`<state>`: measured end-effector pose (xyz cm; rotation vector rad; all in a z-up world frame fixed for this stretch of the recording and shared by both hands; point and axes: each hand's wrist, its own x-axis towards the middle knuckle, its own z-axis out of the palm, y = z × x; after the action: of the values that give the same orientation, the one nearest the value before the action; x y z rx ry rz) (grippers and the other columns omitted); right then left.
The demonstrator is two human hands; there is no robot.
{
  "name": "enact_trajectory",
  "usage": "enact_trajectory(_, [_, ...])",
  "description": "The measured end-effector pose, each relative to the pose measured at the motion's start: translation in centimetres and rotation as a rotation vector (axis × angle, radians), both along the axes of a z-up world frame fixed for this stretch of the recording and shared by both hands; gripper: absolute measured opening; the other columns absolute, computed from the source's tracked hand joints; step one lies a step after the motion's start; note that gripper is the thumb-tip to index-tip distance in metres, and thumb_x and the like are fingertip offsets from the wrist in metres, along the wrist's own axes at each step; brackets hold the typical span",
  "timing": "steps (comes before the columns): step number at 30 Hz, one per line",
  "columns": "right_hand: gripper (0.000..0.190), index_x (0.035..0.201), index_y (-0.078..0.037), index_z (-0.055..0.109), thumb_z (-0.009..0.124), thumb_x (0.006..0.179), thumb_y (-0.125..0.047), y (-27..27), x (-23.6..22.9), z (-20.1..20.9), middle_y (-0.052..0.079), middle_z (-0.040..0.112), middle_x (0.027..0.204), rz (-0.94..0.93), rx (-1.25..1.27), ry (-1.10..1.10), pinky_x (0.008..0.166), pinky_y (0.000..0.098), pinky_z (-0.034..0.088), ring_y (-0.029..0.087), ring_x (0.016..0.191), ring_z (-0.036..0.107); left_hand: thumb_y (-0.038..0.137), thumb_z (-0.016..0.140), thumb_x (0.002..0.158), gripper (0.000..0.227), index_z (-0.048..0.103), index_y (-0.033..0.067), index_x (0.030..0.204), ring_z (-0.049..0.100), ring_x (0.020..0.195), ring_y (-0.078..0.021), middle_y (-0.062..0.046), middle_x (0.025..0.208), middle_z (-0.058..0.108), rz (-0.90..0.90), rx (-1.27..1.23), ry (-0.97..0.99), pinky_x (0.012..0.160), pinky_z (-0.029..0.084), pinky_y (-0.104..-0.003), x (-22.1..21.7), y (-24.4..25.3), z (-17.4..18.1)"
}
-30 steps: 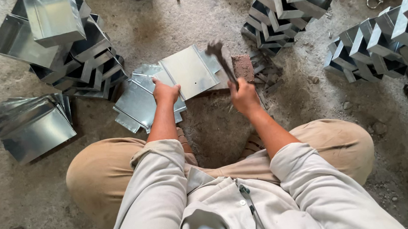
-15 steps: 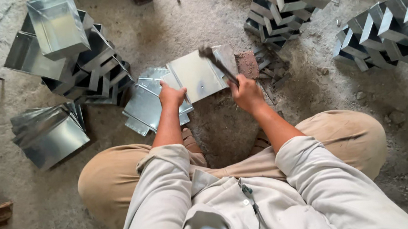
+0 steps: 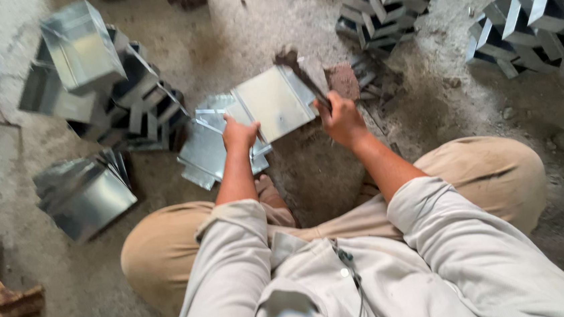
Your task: The person sits on the floor and uses a hammer to strike a small metal plate resting on a brick. They repeatedly hammer the plate, occasionally adjusting its position, while surrounded by stacks of similar metal components.
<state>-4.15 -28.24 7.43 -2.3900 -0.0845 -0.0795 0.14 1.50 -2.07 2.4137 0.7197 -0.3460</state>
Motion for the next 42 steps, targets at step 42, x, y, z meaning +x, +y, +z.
enact_trajectory(42, [0.022, 0.114, -0.002, 0.055, 0.052, 0.110, -0.023, -2.3, 2.9, -0.7, 0.014, 0.063, 0.068, 0.109, 0.163, -0.256, 0.052, 0.0455, 0.047, 0.031, 0.058, 0.064, 0.041, 0.083, 0.077, 0.115, 0.015, 0.0039, 0.162, 0.064, 0.121, -0.0356, -0.021, 0.132, 0.065, 0.000, 0.072, 0.084, 0.100, 0.053, -0.044, -1.6, -2.4, 11.4])
